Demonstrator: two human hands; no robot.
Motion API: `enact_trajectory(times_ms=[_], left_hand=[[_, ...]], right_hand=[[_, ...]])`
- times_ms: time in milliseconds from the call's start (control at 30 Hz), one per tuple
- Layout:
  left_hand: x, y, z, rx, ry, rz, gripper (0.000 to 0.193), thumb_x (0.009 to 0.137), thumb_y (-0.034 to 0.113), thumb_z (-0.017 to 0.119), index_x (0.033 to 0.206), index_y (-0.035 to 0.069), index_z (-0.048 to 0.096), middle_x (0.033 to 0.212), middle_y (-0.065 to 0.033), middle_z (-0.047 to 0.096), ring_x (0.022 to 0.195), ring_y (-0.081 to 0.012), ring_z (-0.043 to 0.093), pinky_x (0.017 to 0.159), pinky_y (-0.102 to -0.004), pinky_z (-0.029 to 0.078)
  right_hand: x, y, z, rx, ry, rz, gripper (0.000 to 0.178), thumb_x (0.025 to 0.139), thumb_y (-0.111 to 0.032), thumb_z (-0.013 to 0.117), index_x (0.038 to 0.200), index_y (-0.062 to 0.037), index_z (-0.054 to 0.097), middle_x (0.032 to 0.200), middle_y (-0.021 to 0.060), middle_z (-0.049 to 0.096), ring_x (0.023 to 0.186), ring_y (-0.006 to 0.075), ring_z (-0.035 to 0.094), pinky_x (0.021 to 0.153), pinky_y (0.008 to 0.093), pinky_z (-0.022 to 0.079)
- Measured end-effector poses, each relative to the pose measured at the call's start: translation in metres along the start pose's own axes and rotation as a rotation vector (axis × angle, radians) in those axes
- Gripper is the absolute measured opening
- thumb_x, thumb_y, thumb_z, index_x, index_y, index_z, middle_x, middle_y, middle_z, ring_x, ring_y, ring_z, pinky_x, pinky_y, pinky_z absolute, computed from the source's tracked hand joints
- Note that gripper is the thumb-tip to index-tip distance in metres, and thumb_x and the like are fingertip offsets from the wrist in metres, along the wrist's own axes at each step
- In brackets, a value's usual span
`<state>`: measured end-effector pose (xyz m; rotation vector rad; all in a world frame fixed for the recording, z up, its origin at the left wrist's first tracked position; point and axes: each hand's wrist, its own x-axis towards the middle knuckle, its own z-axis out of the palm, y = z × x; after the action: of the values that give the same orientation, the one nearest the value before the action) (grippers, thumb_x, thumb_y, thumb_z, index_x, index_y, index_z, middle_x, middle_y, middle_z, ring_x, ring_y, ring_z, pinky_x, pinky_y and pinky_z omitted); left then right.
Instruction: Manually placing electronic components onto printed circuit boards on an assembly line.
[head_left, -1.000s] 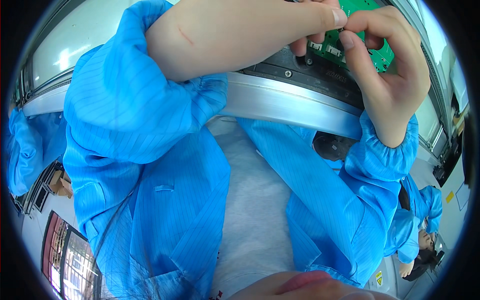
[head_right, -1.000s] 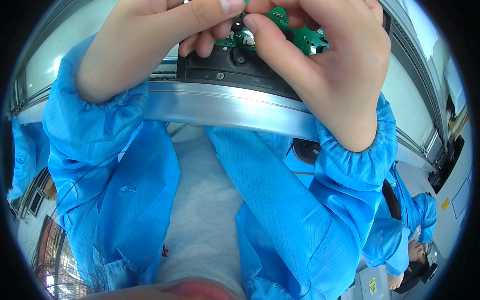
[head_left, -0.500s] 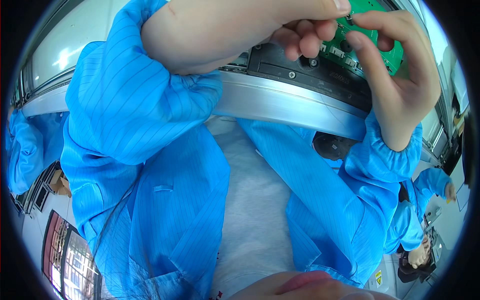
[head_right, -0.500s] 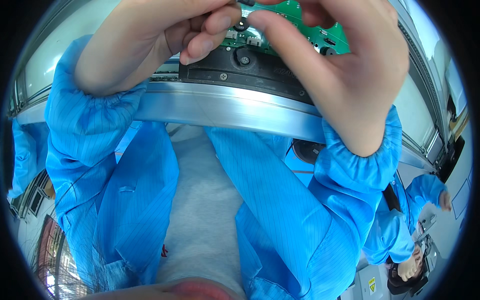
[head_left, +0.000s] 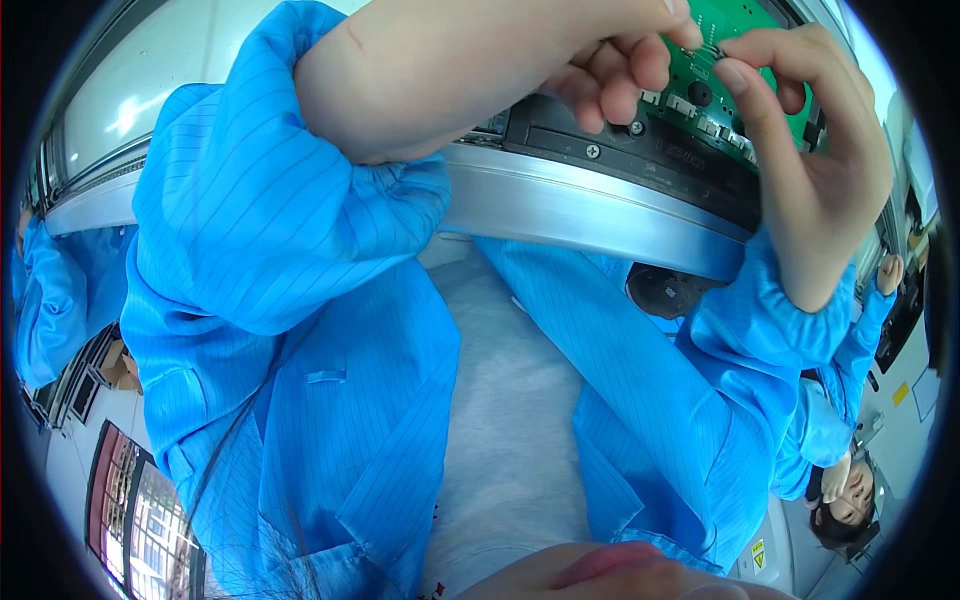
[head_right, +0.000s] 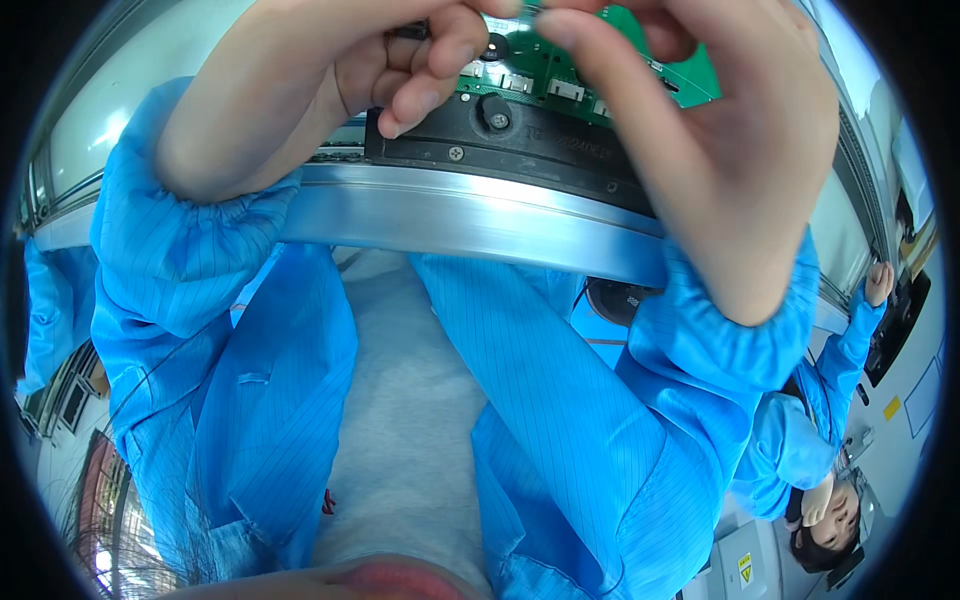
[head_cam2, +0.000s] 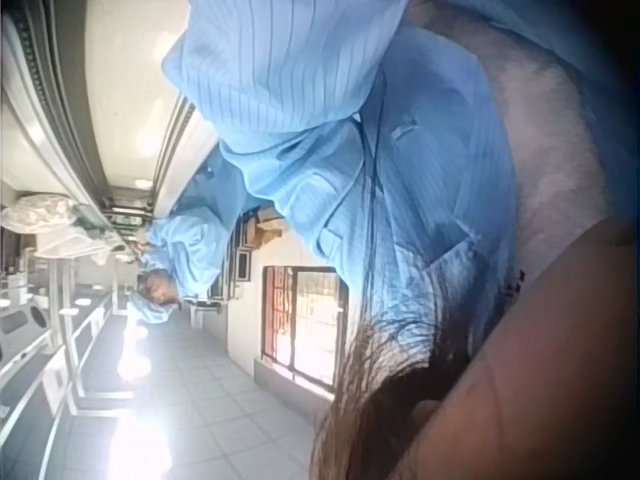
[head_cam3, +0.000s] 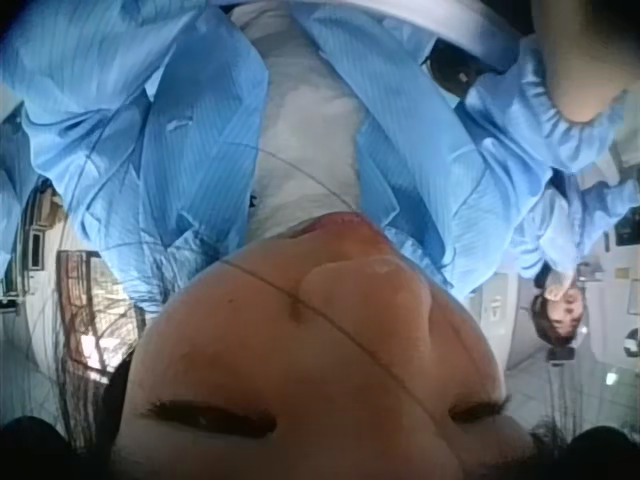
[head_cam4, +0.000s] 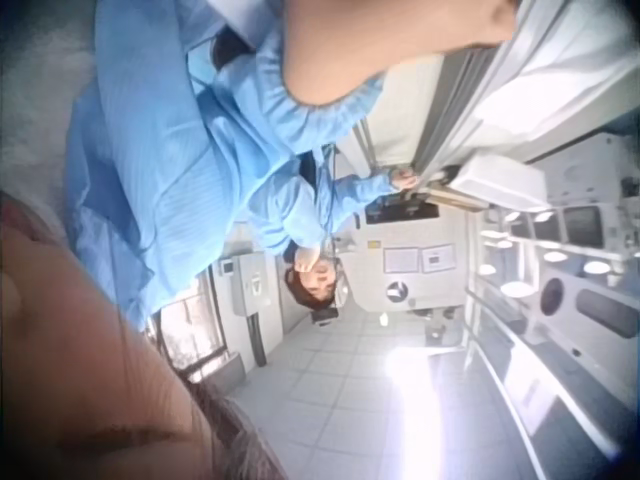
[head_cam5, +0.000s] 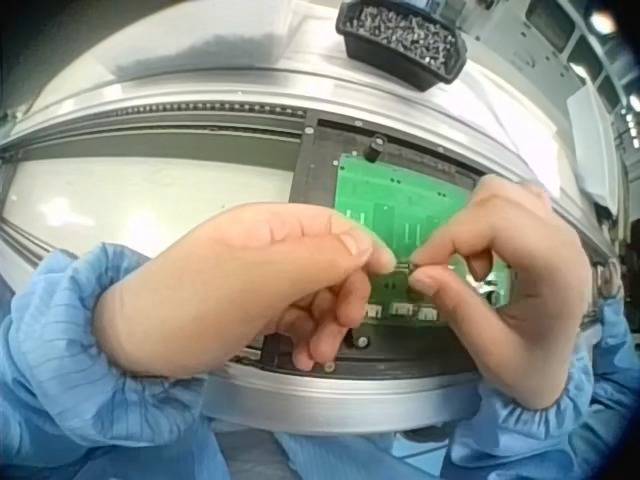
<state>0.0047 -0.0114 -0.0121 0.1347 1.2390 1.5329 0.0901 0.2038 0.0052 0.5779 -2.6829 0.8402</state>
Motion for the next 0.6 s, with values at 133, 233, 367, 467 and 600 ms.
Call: enact_trajectory(times_ms=[133,233,367,467,600], left_hand=[[0.006,-0.002,-0.011,-0.252,-0.093,0.021,0.037,0.106,0.026,0.049,0.120,-0.007,0.058,0.086,-0.0083,0.062,0.069,-0.0166,0.061,0.062,-0.0292,0.049],[0.003,0.013,-0.007,-0.254,-0.072,0.032,0.042,0.106,0.026,0.048,0.124,-0.011,0.056,0.086,-0.0090,0.062,0.069,-0.0176,0.060,0.062,-0.0302,0.049],[0.002,0.021,-0.004,-0.233,-0.052,-0.067,0.043,0.106,0.027,0.048,0.125,-0.012,0.055,0.086,-0.0093,0.062,0.070,-0.0178,0.060,0.062,-0.0305,0.049],[0.005,-0.009,-0.009,-0.054,-0.136,0.258,0.044,0.106,0.027,0.048,0.125,-0.012,0.055,0.086,-0.0096,0.062,0.070,-0.0179,0.060,0.062,-0.0305,0.049],[-0.003,-0.005,0.009,0.075,0.059,0.224,0.044,0.106,0.027,0.048,0.124,-0.012,0.055,0.086,-0.0099,0.062,0.069,-0.0180,0.060,0.062,-0.0305,0.049]], right_hand=[[-0.001,0.026,-0.019,-0.177,-0.290,0.139,0.010,0.091,-0.007,0.072,0.094,0.0009,0.066,0.081,0.0034,0.059,0.073,0.0128,0.045,0.067,0.0290,0.038],[-0.004,0.040,-0.017,-0.185,-0.407,0.222,0.010,0.090,-0.008,0.071,0.092,0.0004,0.066,0.080,0.0048,0.058,0.072,0.0142,0.045,0.067,0.0293,0.038],[-0.006,0.042,-0.013,-0.201,-0.430,0.114,0.011,0.090,-0.011,0.070,0.091,-0.0013,0.065,0.080,0.0055,0.058,0.071,0.0181,0.046,0.070,0.0324,0.039],[-0.005,0.039,-0.013,-0.235,-0.437,0.089,0.012,0.090,-0.013,0.070,0.090,-0.0020,0.064,0.080,0.0055,0.058,0.071,0.0196,0.046,0.072,0.0341,0.038],[-0.008,0.039,-0.012,-0.274,-0.431,0.055,0.013,0.090,-0.014,0.070,0.089,-0.0025,0.063,0.080,0.0060,0.057,0.071,0.0197,0.046,0.073,0.0347,0.038]])
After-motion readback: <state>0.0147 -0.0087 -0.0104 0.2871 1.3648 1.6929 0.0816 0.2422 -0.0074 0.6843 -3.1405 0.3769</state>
